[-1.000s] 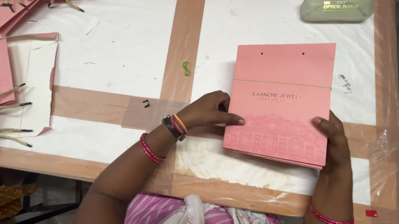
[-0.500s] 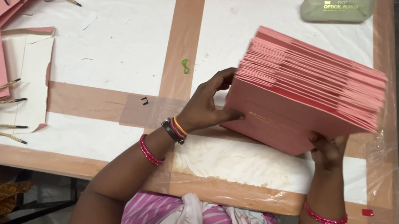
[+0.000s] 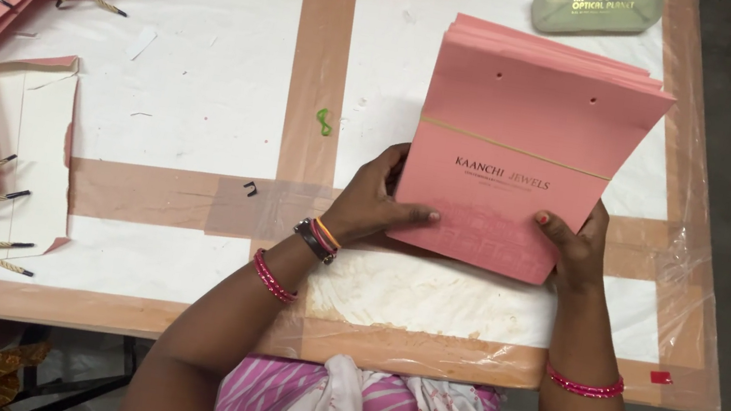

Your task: Attaching rope handles to paper bags and stacking the finished products.

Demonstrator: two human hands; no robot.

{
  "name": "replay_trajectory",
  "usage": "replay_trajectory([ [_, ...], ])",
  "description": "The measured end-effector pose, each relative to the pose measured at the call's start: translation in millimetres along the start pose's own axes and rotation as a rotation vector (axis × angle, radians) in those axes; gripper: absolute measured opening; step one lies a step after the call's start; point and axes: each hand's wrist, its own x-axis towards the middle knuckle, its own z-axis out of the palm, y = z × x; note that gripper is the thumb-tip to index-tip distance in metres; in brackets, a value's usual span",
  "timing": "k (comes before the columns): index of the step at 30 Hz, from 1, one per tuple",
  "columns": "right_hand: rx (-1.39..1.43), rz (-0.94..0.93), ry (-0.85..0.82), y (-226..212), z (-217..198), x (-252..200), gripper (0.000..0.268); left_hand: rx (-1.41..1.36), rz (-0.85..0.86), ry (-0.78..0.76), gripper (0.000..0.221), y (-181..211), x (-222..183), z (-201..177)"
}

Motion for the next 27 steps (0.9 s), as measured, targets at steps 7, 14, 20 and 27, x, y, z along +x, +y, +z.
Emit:
replay_trajectory([
  [7,0.153,0.037,-0.036,-16.1,20.5,-3.6,0.075,-0.077,0.029,0.059,0.095,1.6,8.3,-1.6],
  [14,0.555,0.034,-0.276,-11.3,13.8,0.6,0.094,-1.086,-0.256,0.013,0.059,24.7,-0.5,0.4],
  [20,0.407,-0.052,-0.128,-14.8,20.2,6.5,0.090,-1.114,0.019,0.383,0.057,10.8,29.4,-2.1],
  [27,0.044,-0.012,0.044,25.3,10.7,12.5,0.062,-0.821,-0.342,0.420,0.045,-35.4,98.6,-17.0],
])
